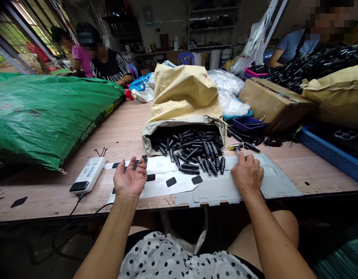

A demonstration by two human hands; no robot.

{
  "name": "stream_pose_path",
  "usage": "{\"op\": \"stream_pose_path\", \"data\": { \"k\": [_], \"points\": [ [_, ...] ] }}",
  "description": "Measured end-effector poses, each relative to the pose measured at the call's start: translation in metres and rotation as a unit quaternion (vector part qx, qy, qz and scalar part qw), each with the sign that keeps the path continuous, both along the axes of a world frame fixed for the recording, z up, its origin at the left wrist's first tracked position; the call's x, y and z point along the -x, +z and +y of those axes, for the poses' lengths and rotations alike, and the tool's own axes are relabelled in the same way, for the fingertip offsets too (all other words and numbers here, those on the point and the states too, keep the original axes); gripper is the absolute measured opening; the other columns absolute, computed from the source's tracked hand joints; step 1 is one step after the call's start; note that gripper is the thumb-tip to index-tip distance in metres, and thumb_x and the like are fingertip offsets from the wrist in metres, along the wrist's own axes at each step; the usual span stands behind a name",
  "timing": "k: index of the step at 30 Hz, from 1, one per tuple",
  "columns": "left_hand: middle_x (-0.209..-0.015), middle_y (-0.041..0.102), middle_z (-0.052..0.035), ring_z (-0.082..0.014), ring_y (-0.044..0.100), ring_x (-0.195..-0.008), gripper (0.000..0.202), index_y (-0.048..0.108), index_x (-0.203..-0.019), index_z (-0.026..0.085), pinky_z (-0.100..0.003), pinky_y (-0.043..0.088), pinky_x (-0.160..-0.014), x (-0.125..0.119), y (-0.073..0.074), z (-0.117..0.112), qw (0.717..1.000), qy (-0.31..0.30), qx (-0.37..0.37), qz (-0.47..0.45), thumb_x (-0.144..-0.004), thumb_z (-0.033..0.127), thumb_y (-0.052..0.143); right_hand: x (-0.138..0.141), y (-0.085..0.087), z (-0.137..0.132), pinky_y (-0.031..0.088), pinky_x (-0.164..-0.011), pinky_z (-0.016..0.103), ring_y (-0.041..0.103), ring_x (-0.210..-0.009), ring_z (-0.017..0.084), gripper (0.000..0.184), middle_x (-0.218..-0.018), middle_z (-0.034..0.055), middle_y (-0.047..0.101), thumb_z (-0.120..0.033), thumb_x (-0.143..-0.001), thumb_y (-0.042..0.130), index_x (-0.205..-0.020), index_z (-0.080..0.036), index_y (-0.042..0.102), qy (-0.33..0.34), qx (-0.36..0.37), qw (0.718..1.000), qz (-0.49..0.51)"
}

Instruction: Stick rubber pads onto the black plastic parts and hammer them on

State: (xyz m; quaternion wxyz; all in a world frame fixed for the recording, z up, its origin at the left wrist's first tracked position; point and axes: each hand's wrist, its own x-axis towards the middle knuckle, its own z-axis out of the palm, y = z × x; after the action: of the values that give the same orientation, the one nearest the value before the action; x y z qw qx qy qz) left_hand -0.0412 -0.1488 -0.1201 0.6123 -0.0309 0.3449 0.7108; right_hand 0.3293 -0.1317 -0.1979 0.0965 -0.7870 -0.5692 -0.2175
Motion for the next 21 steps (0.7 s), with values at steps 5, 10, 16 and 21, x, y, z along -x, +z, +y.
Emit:
{"op": "stream_pose_path", "data": {
  "k": [5,10,16,21],
  "points": [
    [-0.089,0.058,-0.0091,-0.0127,0.056,-0.065,0.026,0.055,-0.097,0.017,-0.015,0.046,-0.046,0.004,0.0,0.0,1.0,0.018,0.007,-0.003,-0.099,0.041,0.044,0.0,-0.001,0.0,0.027,-0.067,0.034,0.053,-0.096,0.028,0.037,-0.103,0.0149,0.059,-0.022,-0.096,0.046,-0.13,-0.014,0.059,0.002,-0.006,1.0,0.005],
    [-0.091,0.059,-0.0092,-0.012,0.056,-0.065,0.028,0.055,-0.099,0.018,-0.014,0.046,-0.045,-0.018,0.008,0.001,1.0,-0.008,-0.003,-0.014,-0.099,0.043,0.042,-0.001,-0.002,0.0,0.028,-0.068,0.034,0.052,-0.096,0.028,0.038,-0.103,0.0153,0.059,-0.022,-0.095,0.048,-0.13,-0.014,0.059,0.006,-0.011,1.0,0.009],
    [-0.095,0.059,-0.0093,-0.0124,0.057,-0.064,0.029,0.055,-0.106,0.02,-0.014,0.045,-0.043,-0.067,0.021,-0.007,0.989,-0.137,-0.026,-0.041,-0.095,0.047,0.053,-0.002,-0.004,0.0,0.025,-0.065,0.035,0.052,-0.095,0.028,0.037,-0.102,0.014,0.059,-0.022,-0.096,0.046,-0.13,-0.015,0.058,0.001,-0.011,1.0,-0.007],
    [-0.095,0.059,-0.009,-0.0124,0.057,-0.065,0.03,0.055,-0.107,0.019,-0.014,0.046,-0.043,-0.072,0.016,-0.01,0.989,-0.143,-0.018,-0.038,-0.095,0.047,0.053,-0.003,-0.004,0.001,0.023,-0.064,0.035,0.051,-0.094,0.027,0.036,-0.102,0.0143,0.059,-0.022,-0.096,0.046,-0.129,-0.016,0.058,0.002,-0.011,1.0,-0.013]
  ]
}}
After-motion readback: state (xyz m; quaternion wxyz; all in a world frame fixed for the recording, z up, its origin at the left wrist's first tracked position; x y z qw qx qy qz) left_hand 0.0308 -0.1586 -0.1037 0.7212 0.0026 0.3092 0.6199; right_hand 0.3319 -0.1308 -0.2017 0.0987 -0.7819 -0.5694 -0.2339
